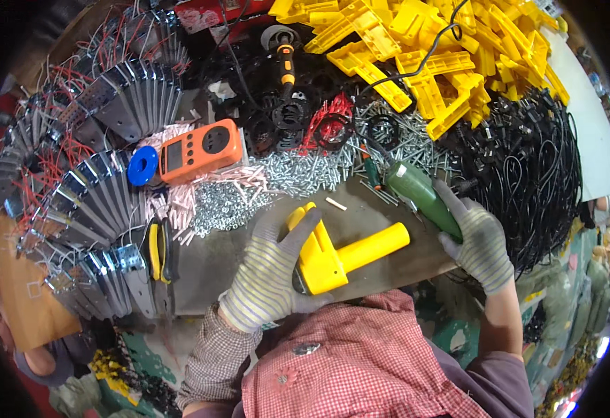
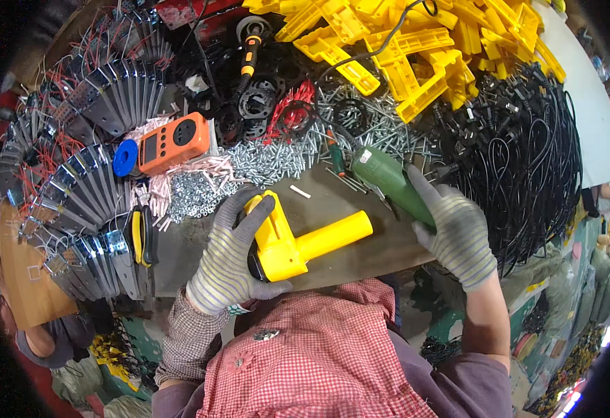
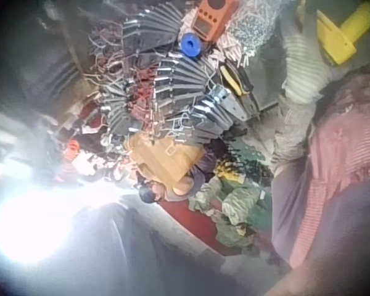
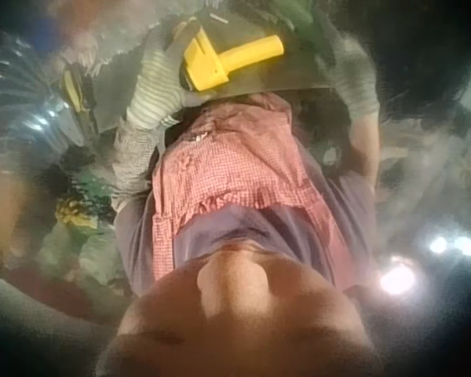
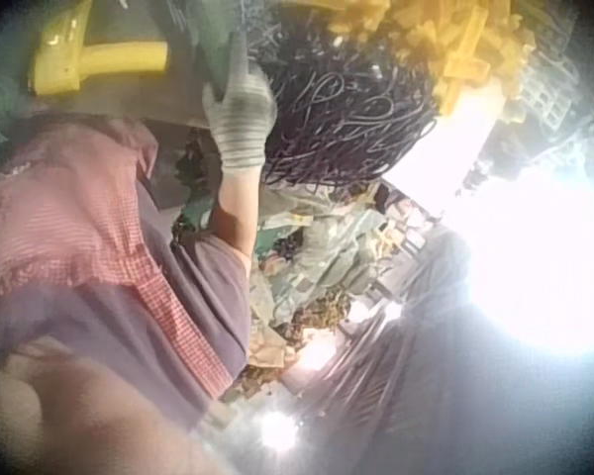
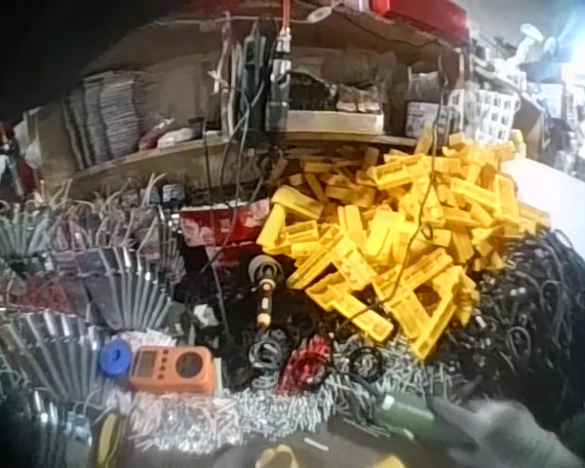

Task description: The person assembles components within a yellow plastic housing by soldering wiring, threading cables, and securing metal brackets and screws with an electric screwdriver. Pliers and a multimeter are also used in the assembly process.

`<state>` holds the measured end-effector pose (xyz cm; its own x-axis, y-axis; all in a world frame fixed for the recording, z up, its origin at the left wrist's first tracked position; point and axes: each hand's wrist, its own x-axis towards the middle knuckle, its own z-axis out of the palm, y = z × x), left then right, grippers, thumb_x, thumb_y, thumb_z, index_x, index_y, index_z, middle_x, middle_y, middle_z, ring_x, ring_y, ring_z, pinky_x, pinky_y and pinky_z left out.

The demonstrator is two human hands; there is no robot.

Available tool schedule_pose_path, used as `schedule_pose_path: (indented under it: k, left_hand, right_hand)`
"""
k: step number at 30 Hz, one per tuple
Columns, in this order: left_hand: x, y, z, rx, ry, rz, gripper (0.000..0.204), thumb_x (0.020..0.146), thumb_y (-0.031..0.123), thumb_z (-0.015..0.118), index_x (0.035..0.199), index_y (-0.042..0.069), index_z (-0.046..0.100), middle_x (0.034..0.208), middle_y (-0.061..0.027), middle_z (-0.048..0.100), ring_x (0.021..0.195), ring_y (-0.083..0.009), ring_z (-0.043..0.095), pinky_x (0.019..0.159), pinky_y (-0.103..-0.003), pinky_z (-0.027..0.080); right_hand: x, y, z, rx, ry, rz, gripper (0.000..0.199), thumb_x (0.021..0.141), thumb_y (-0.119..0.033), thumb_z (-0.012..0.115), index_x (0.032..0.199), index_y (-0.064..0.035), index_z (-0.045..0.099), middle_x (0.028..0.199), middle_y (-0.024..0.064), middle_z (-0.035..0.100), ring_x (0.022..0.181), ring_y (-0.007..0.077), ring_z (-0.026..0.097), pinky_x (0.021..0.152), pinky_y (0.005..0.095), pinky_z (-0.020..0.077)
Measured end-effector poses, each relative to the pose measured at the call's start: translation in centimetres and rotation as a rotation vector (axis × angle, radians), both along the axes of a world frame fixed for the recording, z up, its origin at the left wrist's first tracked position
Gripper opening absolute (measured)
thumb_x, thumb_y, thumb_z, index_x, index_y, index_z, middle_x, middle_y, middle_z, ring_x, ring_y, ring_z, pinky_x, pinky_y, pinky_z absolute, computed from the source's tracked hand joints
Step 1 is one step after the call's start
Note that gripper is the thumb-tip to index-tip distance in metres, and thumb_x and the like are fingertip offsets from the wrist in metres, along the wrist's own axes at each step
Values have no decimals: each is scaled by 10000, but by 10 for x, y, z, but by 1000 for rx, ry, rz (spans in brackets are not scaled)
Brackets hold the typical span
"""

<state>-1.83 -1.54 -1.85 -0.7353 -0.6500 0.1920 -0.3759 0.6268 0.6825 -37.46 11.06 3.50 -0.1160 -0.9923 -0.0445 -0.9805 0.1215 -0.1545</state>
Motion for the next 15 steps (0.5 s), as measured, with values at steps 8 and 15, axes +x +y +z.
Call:
schedule_pose_path:
  k: [8, 15]
  left_hand:
    - [2, 5, 5, -36, 0, 14, 1191, 584, 469, 1015, 1591, 116, 488, 1518, -265, 436, 1391, -485, 482, 1186, -567, 418]
    - [0, 6, 7, -22, 7, 9, 1171, 585, 439, 1015, 1582, 110, 497, 1531, -255, 433, 1402, -481, 475, 1191, -560, 425]
  right_hand:
    - [10, 6, -11, -453, -2, 10, 623, 763, -30, 777, 1368, -126, 662, 1051, 142, 681, 974, 393, 686, 827, 460, 590]
    - [-17, 11, -45, -681, 310, 216, 381, 752, -14, 804, 1104, -162, 809, 1013, 107, 667, 913, 319, 671, 743, 430, 568]
